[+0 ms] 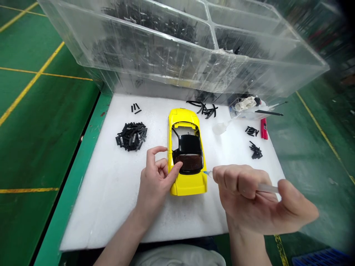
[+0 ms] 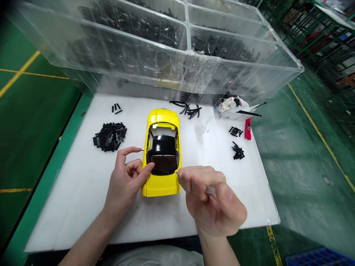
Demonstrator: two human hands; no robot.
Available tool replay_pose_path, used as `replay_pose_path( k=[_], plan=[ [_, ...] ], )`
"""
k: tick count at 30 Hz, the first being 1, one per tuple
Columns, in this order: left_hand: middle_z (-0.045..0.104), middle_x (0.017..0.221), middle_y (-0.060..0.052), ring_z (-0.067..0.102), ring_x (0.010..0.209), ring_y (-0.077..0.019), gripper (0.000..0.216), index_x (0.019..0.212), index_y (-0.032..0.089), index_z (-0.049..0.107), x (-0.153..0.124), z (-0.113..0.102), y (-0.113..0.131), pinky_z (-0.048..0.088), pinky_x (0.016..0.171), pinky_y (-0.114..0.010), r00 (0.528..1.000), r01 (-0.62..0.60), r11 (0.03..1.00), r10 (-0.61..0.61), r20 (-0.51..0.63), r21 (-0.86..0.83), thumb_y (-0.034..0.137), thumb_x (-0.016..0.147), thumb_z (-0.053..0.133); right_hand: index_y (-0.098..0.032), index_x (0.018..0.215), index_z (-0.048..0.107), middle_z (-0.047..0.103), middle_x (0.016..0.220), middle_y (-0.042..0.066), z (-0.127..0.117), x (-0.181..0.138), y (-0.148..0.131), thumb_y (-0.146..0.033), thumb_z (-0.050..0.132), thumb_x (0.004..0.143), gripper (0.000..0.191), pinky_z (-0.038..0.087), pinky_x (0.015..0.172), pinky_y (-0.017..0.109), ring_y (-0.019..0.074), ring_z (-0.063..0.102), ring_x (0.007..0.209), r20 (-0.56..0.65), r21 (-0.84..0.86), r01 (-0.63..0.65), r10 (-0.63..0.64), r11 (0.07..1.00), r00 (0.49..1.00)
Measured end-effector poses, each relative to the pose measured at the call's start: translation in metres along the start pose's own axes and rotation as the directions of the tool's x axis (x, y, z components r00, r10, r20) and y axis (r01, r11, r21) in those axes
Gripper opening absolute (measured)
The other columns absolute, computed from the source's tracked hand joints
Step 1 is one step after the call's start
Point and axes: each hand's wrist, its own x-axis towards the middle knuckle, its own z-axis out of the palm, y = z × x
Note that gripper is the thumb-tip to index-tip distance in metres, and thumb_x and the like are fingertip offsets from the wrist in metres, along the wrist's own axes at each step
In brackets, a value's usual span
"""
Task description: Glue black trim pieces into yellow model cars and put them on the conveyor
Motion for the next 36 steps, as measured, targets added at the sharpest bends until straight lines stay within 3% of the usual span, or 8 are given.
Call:
replay_pose_path(
  k=[9, 13, 18, 21, 22, 25, 30, 36],
  plan=[
    [0.036, 0.055, 0.013, 0.036, 0.05, -0.0109, 0.037, 0.115, 0.025, 0.04, -0.001, -0.006, 0.001, 0.03, 0.053, -0.02, 0.999, -0.018, 0.994, 0.015, 0.032, 0.104, 0.045, 0.089, 0.057, -0.02, 0.05, 0.038, 0.03, 0.047, -0.004, -0.044, 0.028, -0.002, -0.066, 0.034, 0.089, 0.06, 0.028, 0.052, 0.031, 0.0112, 0.03, 0.045, -0.303, -0.232, 0.086, -0.156, 0.969, 0.94],
    [0.036, 0.055, 0.013, 0.039, 0.051, -0.0123, 0.037, 0.115, 0.024, 0.04, 0.001, -0.006, 0.002, 0.031, 0.055, -0.022, 0.999, -0.031, 0.991, 0.026, 0.039, 0.127, 0.046, 0.089, 0.055, -0.019, 0.059, 0.055, 0.051, 0.062, 0.001, -0.079, 0.036, -0.001, -0.062, 0.042, 0.089, 0.054, 0.041, 0.064, 0.032, 0.016, 0.052, 0.062, -0.451, -0.394, -0.102, -0.095, 0.913, 0.888],
    [0.035, 0.055, 0.012, 0.041, 0.052, -0.0137, 0.035, 0.112, 0.024, 0.041, -0.004, -0.007, 0.005, 0.031, 0.056, -0.022, 0.998, -0.057, 0.987, 0.052, 0.039, 0.149, 0.047, 0.089, 0.053, -0.021, 0.104, 0.068, 0.06, 0.11, 0.008, -0.046, 0.044, -0.027, -0.041, 0.066, 0.085, 0.027, 0.045, 0.083, 0.034, 0.0231, 0.056, 0.105, -0.194, -0.931, 0.021, -0.544, 0.365, 0.817],
    [0.033, 0.054, 0.013, 0.041, 0.05, -0.0143, 0.037, 0.111, 0.024, 0.042, -0.017, -0.009, 0.004, 0.03, 0.054, -0.022, 0.998, -0.058, 0.984, 0.057, 0.01, 0.168, 0.05, 0.087, 0.053, -0.019, 0.099, 0.069, 0.064, 0.094, 0.007, -0.016, 0.077, -0.022, -0.023, 0.054, 0.093, 0.016, 0.047, 0.072, 0.03, 0.0178, 0.062, 0.081, 0.077, -0.997, 0.079, -0.137, 0.006, 0.988],
    [0.033, 0.054, 0.013, 0.041, 0.05, -0.0145, 0.039, 0.111, 0.024, 0.041, -0.021, -0.01, 0.002, 0.03, 0.054, -0.022, 0.998, -0.054, 0.983, 0.055, 0.001, 0.177, 0.051, 0.087, 0.053, -0.017, 0.104, 0.068, 0.064, 0.099, 0.008, -0.01, 0.092, -0.014, -0.016, 0.051, 0.094, 0.02, 0.048, 0.073, 0.029, 0.0175, 0.064, 0.083, 0.064, -0.981, 0.083, 0.112, -0.174, 0.992],
    [0.033, 0.054, 0.012, 0.042, 0.049, -0.0144, 0.042, 0.114, 0.023, 0.042, -0.032, -0.013, -0.008, 0.031, 0.053, -0.022, 0.998, -0.057, 0.979, 0.062, -0.019, 0.195, 0.053, 0.087, 0.053, -0.009, 0.094, 0.07, 0.064, 0.11, 0.017, -0.008, 0.135, 0.02, 0.0, 0.05, 0.087, 0.023, 0.05, 0.071, 0.033, 0.0229, 0.068, 0.086, -0.02, -0.951, 0.063, 0.265, -0.302, 0.964],
    [0.035, 0.058, 0.011, 0.04, 0.049, -0.0125, 0.044, 0.12, 0.021, 0.043, -0.037, -0.013, -0.018, 0.034, 0.053, -0.021, 0.993, -0.114, 0.977, 0.117, -0.011, 0.179, 0.05, 0.089, 0.052, -0.011, 0.1, 0.065, 0.065, 0.11, 0.009, -0.025, 0.161, 0.053, -0.018, 0.061, 0.092, 0.012, 0.055, 0.083, 0.037, 0.0185, 0.065, 0.094, -0.052, -0.949, 0.059, 0.334, -0.311, 0.941],
    [0.047, 0.065, 0.006, 0.046, 0.055, -0.0125, 0.029, 0.106, 0.02, 0.056, -0.041, -0.018, -0.013, 0.038, 0.053, -0.022, 0.958, -0.154, 0.982, 0.175, -0.229, 0.109, 0.045, 0.09, 0.053, -0.013, 0.088, 0.063, 0.065, 0.104, 0.012, -0.023, 0.14, 0.02, -0.007, 0.053, 0.09, 0.012, 0.051, 0.087, 0.035, 0.022, 0.063, 0.1, 0.114, -0.987, 0.144, 0.311, -0.076, 0.944]
  ],
)
